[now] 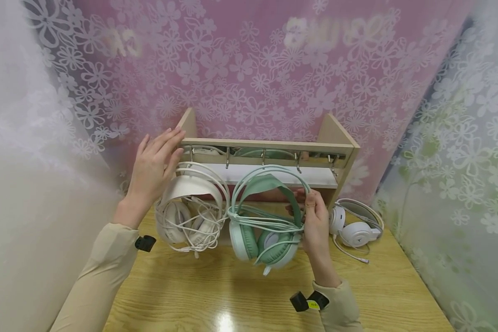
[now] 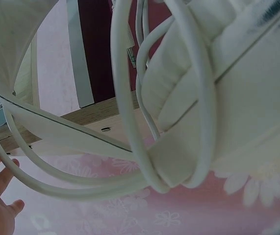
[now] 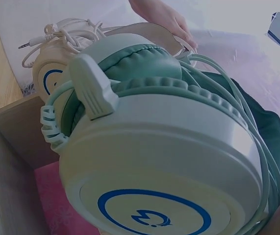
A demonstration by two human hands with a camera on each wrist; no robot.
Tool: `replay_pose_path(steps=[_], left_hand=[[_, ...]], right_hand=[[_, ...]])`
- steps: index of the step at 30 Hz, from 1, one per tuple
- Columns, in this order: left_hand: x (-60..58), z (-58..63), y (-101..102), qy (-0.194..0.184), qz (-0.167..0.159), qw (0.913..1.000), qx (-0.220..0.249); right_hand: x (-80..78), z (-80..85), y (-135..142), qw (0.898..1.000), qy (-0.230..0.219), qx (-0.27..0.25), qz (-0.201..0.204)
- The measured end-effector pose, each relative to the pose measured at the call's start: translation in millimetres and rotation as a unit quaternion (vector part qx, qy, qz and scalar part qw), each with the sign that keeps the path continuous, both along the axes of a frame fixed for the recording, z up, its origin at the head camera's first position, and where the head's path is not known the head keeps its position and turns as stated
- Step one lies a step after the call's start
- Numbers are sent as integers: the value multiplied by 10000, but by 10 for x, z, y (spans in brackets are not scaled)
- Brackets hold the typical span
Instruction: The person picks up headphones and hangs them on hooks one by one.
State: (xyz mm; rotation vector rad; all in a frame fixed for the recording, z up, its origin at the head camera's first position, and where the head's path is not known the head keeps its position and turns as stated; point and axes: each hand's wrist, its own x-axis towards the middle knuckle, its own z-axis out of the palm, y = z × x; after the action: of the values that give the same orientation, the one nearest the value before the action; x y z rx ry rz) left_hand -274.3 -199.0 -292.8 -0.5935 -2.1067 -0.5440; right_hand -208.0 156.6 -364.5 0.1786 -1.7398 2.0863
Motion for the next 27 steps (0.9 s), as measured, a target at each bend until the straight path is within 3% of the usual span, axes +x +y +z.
replay_pose_path(steps=[27], left_hand=[[-5, -10, 9, 112, -50, 9999, 30]], right_hand=[[-57, -27, -30, 9997, -43, 130, -192]])
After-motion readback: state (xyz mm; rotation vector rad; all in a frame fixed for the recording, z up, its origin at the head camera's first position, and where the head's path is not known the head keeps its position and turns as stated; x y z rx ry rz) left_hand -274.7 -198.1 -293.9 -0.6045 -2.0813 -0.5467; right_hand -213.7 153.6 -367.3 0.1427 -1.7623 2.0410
